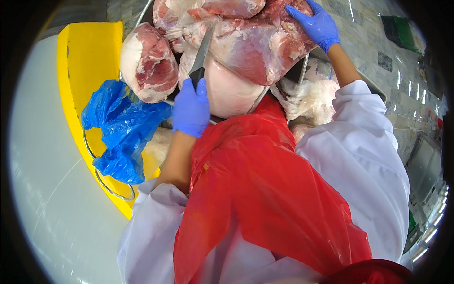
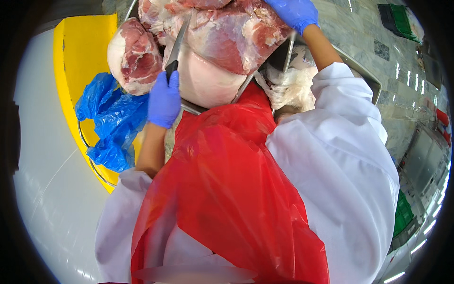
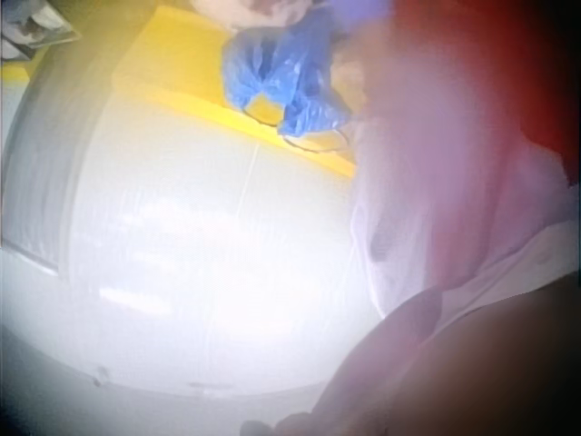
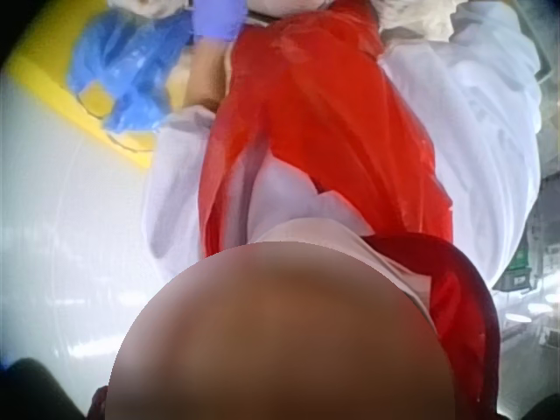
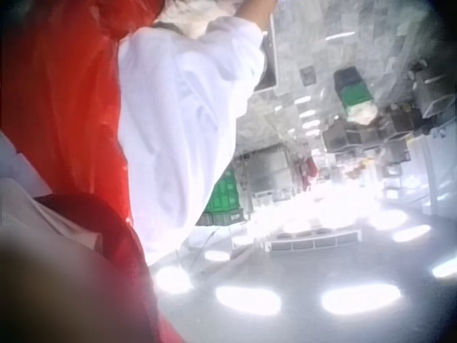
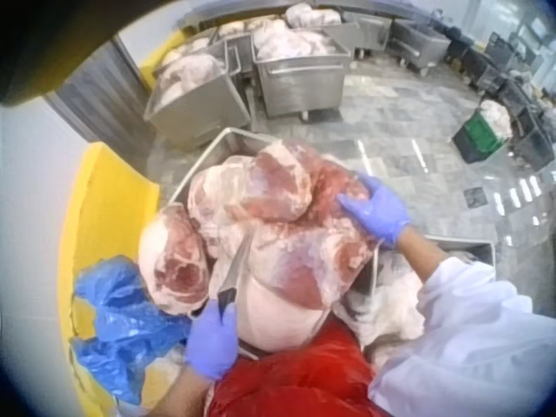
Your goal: The person is cutting raw meat with a knife. They are wearing blue gloves and a red apron. The meat is placed on a metal tray, and the person is using a knife to cut it into smaller pieces.
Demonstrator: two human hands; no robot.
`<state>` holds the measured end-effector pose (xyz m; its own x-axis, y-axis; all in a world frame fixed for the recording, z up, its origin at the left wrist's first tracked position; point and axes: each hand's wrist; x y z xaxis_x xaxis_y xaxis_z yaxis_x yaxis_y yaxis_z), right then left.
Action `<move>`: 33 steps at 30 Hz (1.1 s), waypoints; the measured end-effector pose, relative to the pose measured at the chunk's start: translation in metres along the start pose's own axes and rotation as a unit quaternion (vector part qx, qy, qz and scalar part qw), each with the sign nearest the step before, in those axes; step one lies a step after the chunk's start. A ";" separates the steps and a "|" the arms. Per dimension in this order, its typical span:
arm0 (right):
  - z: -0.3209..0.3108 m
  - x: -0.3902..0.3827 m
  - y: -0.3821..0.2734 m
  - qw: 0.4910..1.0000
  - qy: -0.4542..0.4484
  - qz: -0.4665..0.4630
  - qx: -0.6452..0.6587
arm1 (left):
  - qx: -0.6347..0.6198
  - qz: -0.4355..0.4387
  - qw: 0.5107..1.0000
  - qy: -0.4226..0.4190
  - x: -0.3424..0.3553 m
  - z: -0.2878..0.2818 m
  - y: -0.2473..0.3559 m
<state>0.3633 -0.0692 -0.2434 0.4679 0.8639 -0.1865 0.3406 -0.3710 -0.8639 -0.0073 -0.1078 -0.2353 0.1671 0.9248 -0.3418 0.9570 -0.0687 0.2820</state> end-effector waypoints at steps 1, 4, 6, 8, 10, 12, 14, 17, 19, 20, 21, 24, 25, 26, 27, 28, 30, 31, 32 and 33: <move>0.001 0.000 0.001 1.000 0.020 -0.015 -0.015 | -0.013 -0.021 1.000 0.002 -0.005 0.016 0.007; 0.003 0.000 0.002 0.996 0.050 -0.063 -0.049 | -0.088 -0.073 0.993 0.001 -0.009 0.066 0.021; 0.002 0.000 0.003 0.994 0.030 -0.076 -0.074 | -0.136 -0.082 0.987 0.001 -0.005 0.099 0.026; 0.001 -0.001 0.003 0.995 0.027 -0.070 -0.071 | -0.165 -0.081 0.983 0.011 -0.001 0.123 0.030; 0.000 -0.001 0.004 0.994 0.028 -0.079 -0.074 | -0.179 -0.094 0.979 -0.011 0.001 0.138 0.035; 0.000 0.000 0.005 0.991 0.029 -0.089 -0.090 | -0.191 -0.098 0.977 -0.019 0.003 0.146 0.042; 0.001 0.002 0.008 0.994 0.019 -0.084 -0.064 | -0.193 -0.098 0.975 -0.051 0.003 0.148 0.049; 0.004 0.005 0.012 0.993 0.013 -0.102 -0.054 | -0.175 -0.096 0.977 -0.078 0.003 0.150 0.059; 0.005 0.007 0.013 0.993 0.015 -0.105 -0.056 | -0.202 -0.092 0.968 -0.114 0.007 0.158 0.061; 0.005 0.007 0.013 0.994 0.016 -0.097 -0.055 | -0.208 -0.081 0.967 -0.120 0.009 0.165 0.060; 0.005 0.007 0.011 0.994 0.017 -0.089 -0.054 | -0.102 0.021 0.986 -0.130 0.013 0.173 0.058; 0.005 0.005 0.004 0.991 0.019 -0.122 -0.049 | 0.019 0.123 0.984 -0.130 0.023 0.206 0.053; 0.003 0.004 0.002 0.996 0.005 -0.067 -0.062 | 0.046 0.145 0.985 -0.082 0.023 0.217 0.051; 0.003 0.004 -0.001 0.997 -0.007 -0.016 -0.074 | 0.074 0.168 0.983 -0.028 0.024 0.224 0.051; 0.003 0.003 -0.001 0.995 -0.018 0.039 -0.085 | 0.093 0.195 0.976 0.025 0.020 0.227 0.049; 0.002 0.002 -0.002 0.994 0.008 -0.013 -0.112 | 0.050 0.162 0.983 0.073 0.018 0.223 0.048; 0.003 0.003 0.000 0.976 0.062 -0.122 -0.169 | -0.084 0.075 0.991 0.071 0.013 0.190 0.038; 0.003 0.004 0.003 0.963 0.095 -0.149 -0.203 | -0.160 0.043 0.983 0.083 0.010 0.163 0.033; 0.001 0.004 0.006 0.982 0.059 -0.107 -0.147 | -0.251 -0.023 0.968 -0.017 0.011 0.128 0.022; 0.000 0.006 0.009 0.994 0.017 -0.068 -0.090 | -0.267 -0.056 0.955 -0.119 0.016 0.089 0.012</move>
<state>0.3692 -0.0671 -0.2519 0.4342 0.8991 -0.0558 0.5410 -0.3098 -0.7819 0.0275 -0.1274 -0.3171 0.1809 0.7992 -0.5731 0.7251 0.2853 0.6268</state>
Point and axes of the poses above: each hand's wrist, its own x-axis towards the middle knuckle, its own z-axis out of the palm, y = z × x, and after that the axes turned 11 degrees about x, right-handed
